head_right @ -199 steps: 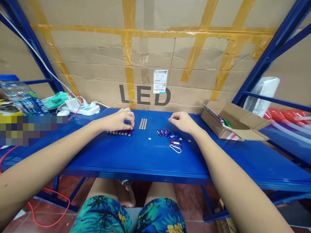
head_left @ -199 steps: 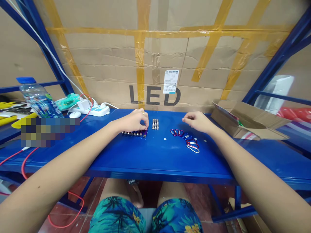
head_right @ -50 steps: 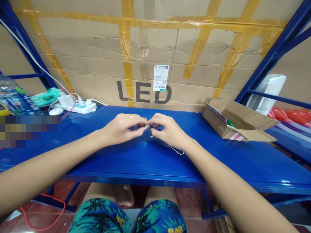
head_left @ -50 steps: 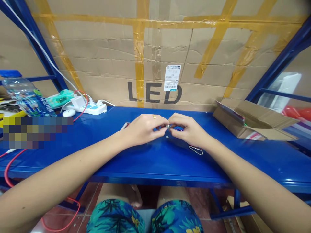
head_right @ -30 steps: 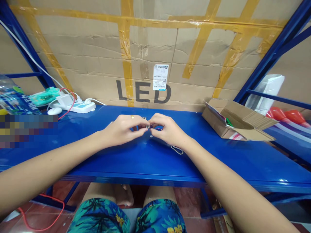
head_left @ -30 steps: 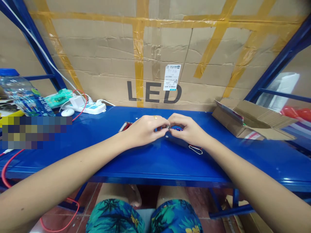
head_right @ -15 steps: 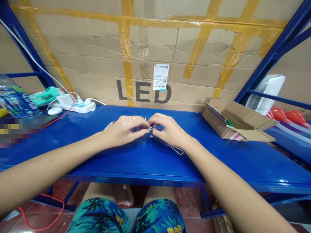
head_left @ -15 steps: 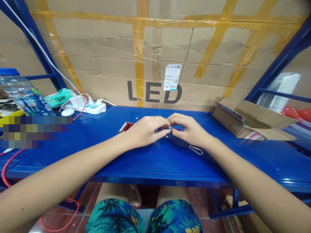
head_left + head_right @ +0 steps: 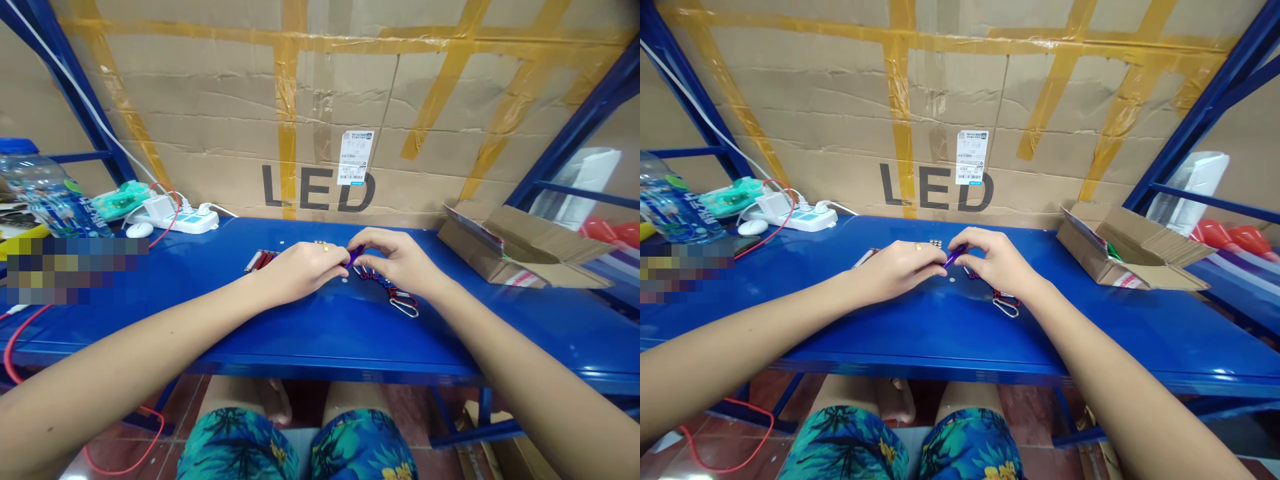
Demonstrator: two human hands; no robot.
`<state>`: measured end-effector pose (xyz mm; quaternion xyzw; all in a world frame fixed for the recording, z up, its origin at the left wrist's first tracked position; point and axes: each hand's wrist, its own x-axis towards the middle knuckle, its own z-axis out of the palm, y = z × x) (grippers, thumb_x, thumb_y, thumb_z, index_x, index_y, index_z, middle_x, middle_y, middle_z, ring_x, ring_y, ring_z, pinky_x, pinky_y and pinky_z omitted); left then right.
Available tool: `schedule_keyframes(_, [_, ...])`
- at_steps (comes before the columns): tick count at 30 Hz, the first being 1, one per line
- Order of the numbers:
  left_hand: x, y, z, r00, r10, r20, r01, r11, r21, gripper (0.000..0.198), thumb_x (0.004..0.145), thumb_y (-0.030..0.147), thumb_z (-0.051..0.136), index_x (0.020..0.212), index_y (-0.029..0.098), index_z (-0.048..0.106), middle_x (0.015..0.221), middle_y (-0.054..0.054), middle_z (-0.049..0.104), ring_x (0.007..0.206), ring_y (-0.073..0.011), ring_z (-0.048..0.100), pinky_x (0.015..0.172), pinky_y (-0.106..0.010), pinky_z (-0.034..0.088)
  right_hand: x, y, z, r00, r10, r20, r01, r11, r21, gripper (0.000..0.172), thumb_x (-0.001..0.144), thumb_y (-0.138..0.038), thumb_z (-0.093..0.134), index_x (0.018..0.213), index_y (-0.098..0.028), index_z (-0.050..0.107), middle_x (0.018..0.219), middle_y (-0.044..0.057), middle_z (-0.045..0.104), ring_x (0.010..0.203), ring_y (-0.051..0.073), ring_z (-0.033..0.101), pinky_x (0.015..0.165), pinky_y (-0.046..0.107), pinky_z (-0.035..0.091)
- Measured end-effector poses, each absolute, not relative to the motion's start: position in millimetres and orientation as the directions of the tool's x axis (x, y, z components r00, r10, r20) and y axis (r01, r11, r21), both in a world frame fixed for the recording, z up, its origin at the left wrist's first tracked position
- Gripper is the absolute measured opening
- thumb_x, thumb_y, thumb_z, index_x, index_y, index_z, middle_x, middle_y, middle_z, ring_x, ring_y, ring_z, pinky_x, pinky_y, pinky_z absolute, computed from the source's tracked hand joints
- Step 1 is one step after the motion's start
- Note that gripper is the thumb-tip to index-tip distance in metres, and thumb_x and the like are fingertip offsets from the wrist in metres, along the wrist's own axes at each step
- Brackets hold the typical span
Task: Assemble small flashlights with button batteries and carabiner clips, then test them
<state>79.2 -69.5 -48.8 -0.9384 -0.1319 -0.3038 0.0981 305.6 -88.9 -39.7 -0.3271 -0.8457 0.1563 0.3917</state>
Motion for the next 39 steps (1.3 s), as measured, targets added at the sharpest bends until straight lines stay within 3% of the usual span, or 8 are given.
schedule_keyframes(3, [78, -69, -49, 0.799, 0.145, 0.583, 0.307, -0.933, -0.189, 0.021, 0.102, 0.029, 0.045, 0.098, 0.014, 0.059, 0.085, -0.006, 0.070, 0.074, -0.0158, 0.067, 0.068, -0.027, 0.053, 306, -91, -38, -0.451, 0.705, 0.547, 0.361, 0.705, -0.611, 0.004, 0.083, -0.023, 0.070, 0.085, -0.021, 0.070, 0.090, 0.004, 0.068, 0.086, 0.020, 0.064, 0.081, 0.035, 0.052])
schedule_keyframes(8, [78, -71, -50, 0.800, 0.069, 0.595, 0.281, -0.921, -0.270, 0.024, 0.103, 0.028, 0.040, 0.096, 0.014, 0.059, 0.085, -0.006, 0.070, 0.077, -0.0154, 0.068, 0.069, -0.027, 0.054, 306, -91, -36, -0.458, 0.774, 0.437, 0.259, 0.586, -0.768, 0.011, 0.082, -0.030, 0.072, 0.084, -0.019, 0.071, 0.083, 0.004, 0.068, 0.076, 0.017, 0.061, 0.070, 0.031, 0.050])
schedule_keyframes(14, [80, -70, -52, 0.699, 0.088, 0.709, 0.277, -0.948, -0.156, 0.019, 0.101, 0.032, 0.048, 0.097, 0.016, 0.058, 0.086, -0.004, 0.070, 0.077, -0.0126, 0.068, 0.070, -0.023, 0.054, 309, -83, -45, -0.409, 0.845, 0.343, 0.053, 0.397, -0.916, 0.019, 0.077, -0.031, 0.079, 0.086, -0.018, 0.069, 0.083, 0.003, 0.070, 0.074, 0.016, 0.063, 0.071, 0.031, 0.050])
schedule_keyframes(22, [81, -70, -52, 0.675, 0.017, 0.738, 0.199, -0.967, -0.159, 0.014, 0.100, 0.018, 0.048, 0.102, 0.014, 0.061, 0.092, -0.008, 0.072, 0.083, -0.0139, 0.068, 0.072, -0.025, 0.054, 308, -82, -49, -0.447, 0.840, 0.308, 0.043, 0.364, -0.930, 0.026, 0.078, -0.036, 0.077, 0.098, -0.019, 0.075, 0.085, 0.004, 0.071, 0.073, 0.016, 0.064, 0.071, 0.033, 0.050])
schedule_keyframes(28, [80, -71, -51, 0.680, 0.008, 0.733, 0.186, -0.969, -0.161, 0.018, 0.101, 0.019, 0.045, 0.102, 0.014, 0.062, 0.088, -0.007, 0.070, 0.080, -0.0136, 0.066, 0.073, -0.026, 0.054, 310, -81, -48, -0.547, 0.797, 0.255, 0.138, 0.387, -0.912, 0.022, 0.086, -0.035, 0.069, 0.099, -0.017, 0.074, 0.086, 0.005, 0.071, 0.077, 0.017, 0.064, 0.074, 0.033, 0.049])
schedule_keyframes(39, [82, -73, -52, 0.710, 0.020, 0.704, 0.303, -0.911, -0.280, 0.022, 0.101, 0.025, 0.044, 0.097, 0.017, 0.064, 0.087, -0.007, 0.063, 0.078, -0.0141, 0.060, 0.062, -0.024, 0.048, 306, -83, -48, -0.570, 0.795, 0.205, 0.179, 0.364, -0.914, 0.015, 0.078, -0.024, 0.073, 0.089, -0.017, 0.067, 0.091, 0.004, 0.069, 0.085, 0.017, 0.062, 0.081, 0.033, 0.047])
